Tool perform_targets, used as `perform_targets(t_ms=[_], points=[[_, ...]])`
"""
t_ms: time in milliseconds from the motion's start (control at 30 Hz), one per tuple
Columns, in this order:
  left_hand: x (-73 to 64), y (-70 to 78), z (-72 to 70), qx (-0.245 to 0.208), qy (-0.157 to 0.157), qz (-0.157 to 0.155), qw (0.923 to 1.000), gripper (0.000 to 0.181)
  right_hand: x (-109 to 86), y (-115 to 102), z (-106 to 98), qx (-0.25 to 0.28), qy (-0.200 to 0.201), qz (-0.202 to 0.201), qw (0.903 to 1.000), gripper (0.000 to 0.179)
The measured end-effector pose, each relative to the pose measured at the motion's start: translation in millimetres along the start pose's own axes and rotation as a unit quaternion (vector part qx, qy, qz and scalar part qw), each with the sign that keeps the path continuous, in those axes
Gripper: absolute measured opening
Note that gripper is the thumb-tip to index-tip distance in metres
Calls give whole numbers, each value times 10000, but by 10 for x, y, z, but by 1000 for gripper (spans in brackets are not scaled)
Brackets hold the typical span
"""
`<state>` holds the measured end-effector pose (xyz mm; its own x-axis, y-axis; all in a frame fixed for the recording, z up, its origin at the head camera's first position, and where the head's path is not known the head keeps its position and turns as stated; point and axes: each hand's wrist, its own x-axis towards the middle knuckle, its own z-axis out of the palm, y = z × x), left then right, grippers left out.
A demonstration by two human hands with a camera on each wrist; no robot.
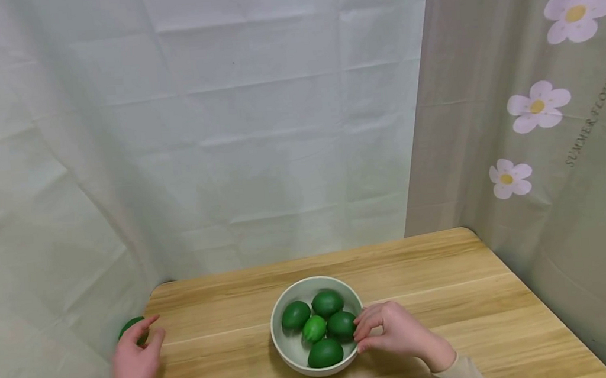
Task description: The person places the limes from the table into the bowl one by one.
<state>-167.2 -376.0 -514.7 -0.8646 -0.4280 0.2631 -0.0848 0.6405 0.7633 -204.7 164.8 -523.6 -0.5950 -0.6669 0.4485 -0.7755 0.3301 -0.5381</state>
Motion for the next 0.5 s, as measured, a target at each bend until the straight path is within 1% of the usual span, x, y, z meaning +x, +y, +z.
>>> perform_targets(t_ms=[100, 167, 333, 433, 500], points=[[103, -34, -39, 262, 160, 402, 9987, 37, 1, 11, 9, -27, 17, -27, 10000, 16], [162, -54, -63, 401, 111, 535, 9977, 38, 2, 16, 13, -46, 29, -46, 10000, 15], [276, -98, -95, 882, -118, 707, 9935, 42, 1, 19, 15, -60, 35, -90, 9999, 15], [333, -136, -99, 1300, -277, 781, 9880, 45, -4, 18, 16, -60, 36, -88, 9999, 14], [357, -176, -98, 1596, -328, 806, 9833, 46, -6, 14, 15, -78, 38, -81, 9999, 14]])
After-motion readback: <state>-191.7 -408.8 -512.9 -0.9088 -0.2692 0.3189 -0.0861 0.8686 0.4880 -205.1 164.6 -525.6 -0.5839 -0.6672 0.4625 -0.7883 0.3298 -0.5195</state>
